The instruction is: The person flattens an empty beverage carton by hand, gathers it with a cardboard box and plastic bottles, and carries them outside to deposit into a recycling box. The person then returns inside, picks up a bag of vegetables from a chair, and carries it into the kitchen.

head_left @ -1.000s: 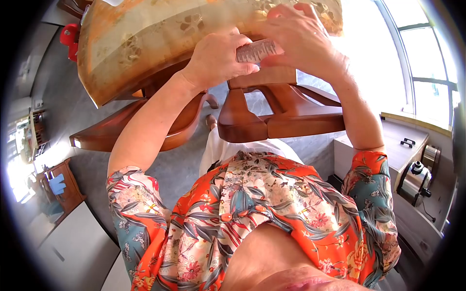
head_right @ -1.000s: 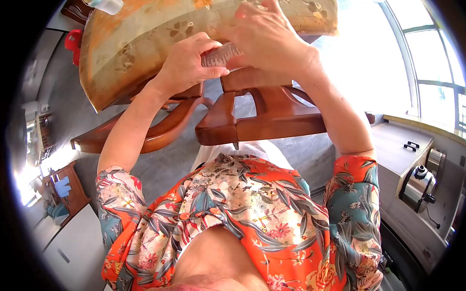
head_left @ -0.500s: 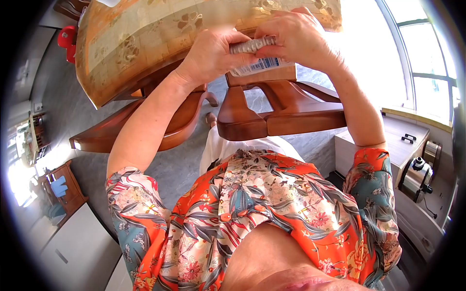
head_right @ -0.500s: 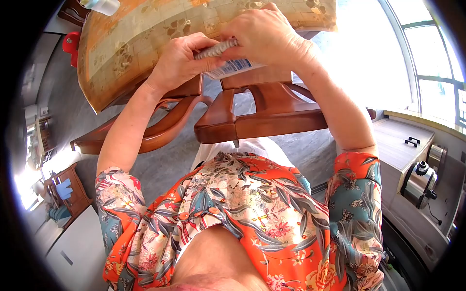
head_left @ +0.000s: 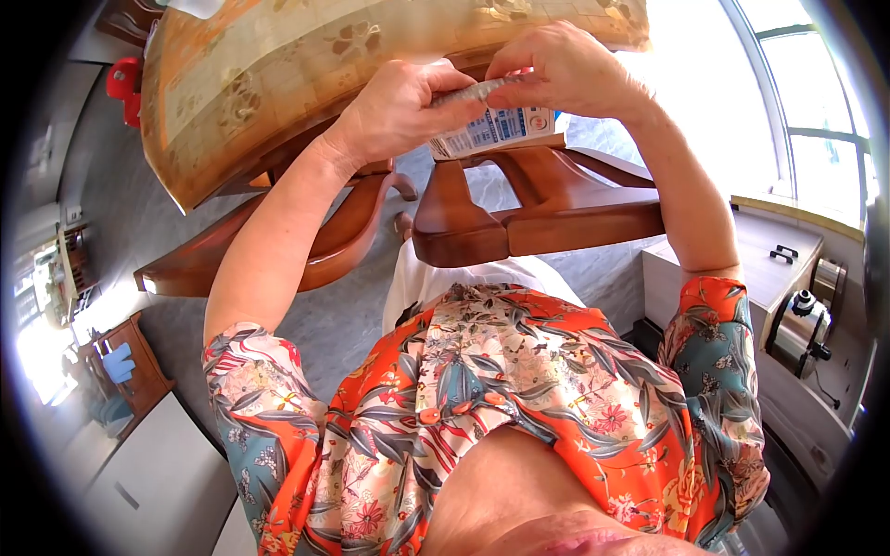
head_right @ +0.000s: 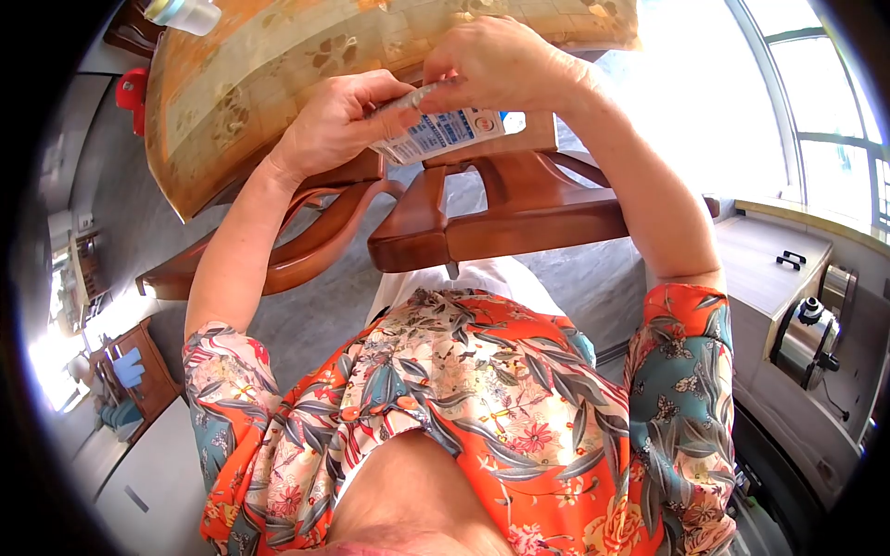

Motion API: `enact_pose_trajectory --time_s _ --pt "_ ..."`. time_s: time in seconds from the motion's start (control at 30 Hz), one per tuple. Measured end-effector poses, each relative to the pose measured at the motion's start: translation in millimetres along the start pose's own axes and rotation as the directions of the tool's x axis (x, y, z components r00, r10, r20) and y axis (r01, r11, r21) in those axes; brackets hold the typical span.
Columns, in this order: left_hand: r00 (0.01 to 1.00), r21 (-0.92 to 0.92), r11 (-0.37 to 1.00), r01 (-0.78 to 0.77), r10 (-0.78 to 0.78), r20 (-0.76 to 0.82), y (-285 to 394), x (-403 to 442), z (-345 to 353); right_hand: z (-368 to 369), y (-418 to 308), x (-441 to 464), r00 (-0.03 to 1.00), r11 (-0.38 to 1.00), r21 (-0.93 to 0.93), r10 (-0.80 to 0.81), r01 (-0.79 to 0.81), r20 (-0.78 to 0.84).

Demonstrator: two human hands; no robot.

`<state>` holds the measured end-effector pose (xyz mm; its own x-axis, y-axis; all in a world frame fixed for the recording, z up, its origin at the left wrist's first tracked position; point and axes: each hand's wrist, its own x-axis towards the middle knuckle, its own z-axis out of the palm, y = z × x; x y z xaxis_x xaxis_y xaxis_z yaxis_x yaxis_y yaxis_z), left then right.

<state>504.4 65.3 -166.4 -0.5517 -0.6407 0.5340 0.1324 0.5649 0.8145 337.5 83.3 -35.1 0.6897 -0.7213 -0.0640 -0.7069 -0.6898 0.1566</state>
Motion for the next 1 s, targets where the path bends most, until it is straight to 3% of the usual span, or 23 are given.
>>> enact_pose_trajectory --time_s 0.03,0.17,0.27,0.3,0.4,0.43,0.53,0.63,0.73,0.83,0.93,1.0 --pt "1.000 0.028 0.999 -0.017 0.017 0.002 1.6 0.7 -0.4 -1.4 -2.6 1.5 1.000 1.000 -0.011 0.016 -0.016 0.010" --pt "0.998 -0.154 0.987 0.053 -0.057 -0.026 -7.0 3.0 -1.2 -7.3 -3.8 5.7 0.995 0.996 -0.003 0.087 -0.087 0.046" --pt "0.993 -0.303 0.949 0.082 -0.105 -0.060 -7.2 6.4 -7.3 -42.8 -8.7 5.9 0.921 0.896 0.210 0.380 -0.391 0.092" --pt "0.991 -0.347 0.934 0.079 -0.110 -0.071 -3.3 5.8 -9.7 -34.4 11.6 1.8 0.970 0.949 0.255 0.219 -0.185 -0.108" --pt "0.991 -0.397 0.916 0.065 -0.107 -0.086 4.7 4.5 -12.0 -36.0 15.6 0.0 0.949 0.866 0.396 0.310 -0.305 0.054" --pt "0.991 -0.400 0.915 0.059 -0.103 -0.088 6.3 5.2 -12.4 -37.1 14.9 0.6 0.935 0.907 0.231 0.352 -0.351 0.039" --pt "0.993 -0.417 0.908 0.043 -0.083 -0.078 5.1 7.7 -16.3 -45.8 3.5 3.1 0.882 0.827 0.320 0.466 -0.463 0.070" --pt "0.992 -0.414 0.907 0.073 -0.109 -0.062 6.8 8.5 -16.9 -41.8 14.4 2.1 0.891 0.805 0.393 0.445 -0.444 0.094" --pt "0.982 -0.364 0.914 0.176 -0.189 0.000 6.3 8.7 -18.7 -34.4 19.2 3.8 0.953 0.714 0.638 0.276 -0.288 0.122" --pt "0.979 -0.419 0.885 0.205 -0.179 0.100 14.7 8.6 -11.5 -35.5 6.7 11.9 0.965 0.789 0.557 0.234 -0.259 0.118" --pt "0.984 -0.427 0.890 0.163 -0.180 0.001 10.0 7.3 -20.0 -35.9 3.5 13.2 0.949 0.766 0.584 0.314 -0.268 0.023" --pt "0.978 -0.577 0.810 0.110 -0.192 -0.082 1.6 8.4 -26.0 -33.0 16.8 7.1 0.950 0.625 0.744 0.310 -0.236 0.040"
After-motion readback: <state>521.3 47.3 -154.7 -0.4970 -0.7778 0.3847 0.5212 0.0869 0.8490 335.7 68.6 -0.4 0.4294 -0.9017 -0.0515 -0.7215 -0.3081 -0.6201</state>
